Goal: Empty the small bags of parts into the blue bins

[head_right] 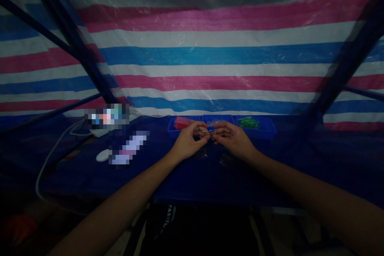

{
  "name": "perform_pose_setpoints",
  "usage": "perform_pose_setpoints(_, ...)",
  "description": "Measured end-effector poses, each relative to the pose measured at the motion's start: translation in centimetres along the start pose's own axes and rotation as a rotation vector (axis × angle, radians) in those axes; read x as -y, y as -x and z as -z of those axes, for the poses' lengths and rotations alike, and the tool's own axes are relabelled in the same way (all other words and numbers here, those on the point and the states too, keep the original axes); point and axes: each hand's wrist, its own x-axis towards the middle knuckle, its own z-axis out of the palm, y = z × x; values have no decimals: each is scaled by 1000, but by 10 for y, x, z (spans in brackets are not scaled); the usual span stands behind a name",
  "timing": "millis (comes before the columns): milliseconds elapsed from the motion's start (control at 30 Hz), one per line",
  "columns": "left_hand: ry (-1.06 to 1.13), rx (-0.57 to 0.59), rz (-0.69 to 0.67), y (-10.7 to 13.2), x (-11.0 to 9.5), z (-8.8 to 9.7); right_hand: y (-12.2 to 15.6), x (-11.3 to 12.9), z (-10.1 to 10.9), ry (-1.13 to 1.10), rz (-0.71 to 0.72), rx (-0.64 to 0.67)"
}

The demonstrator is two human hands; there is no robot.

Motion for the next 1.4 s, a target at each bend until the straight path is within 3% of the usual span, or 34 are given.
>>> perform_pose_setpoints(333,93,19,40,-1,8,-1,-2,-6,2,-33,-10,-12)
perform_pose_setpoints(867,-24,17,4,2,2,1,-1,-1,6,50,-70,9)
perform_pose_setpoints(1400,-158,-46,-24,-2,-2,6,-3,-1,8,-46,-61,-26)
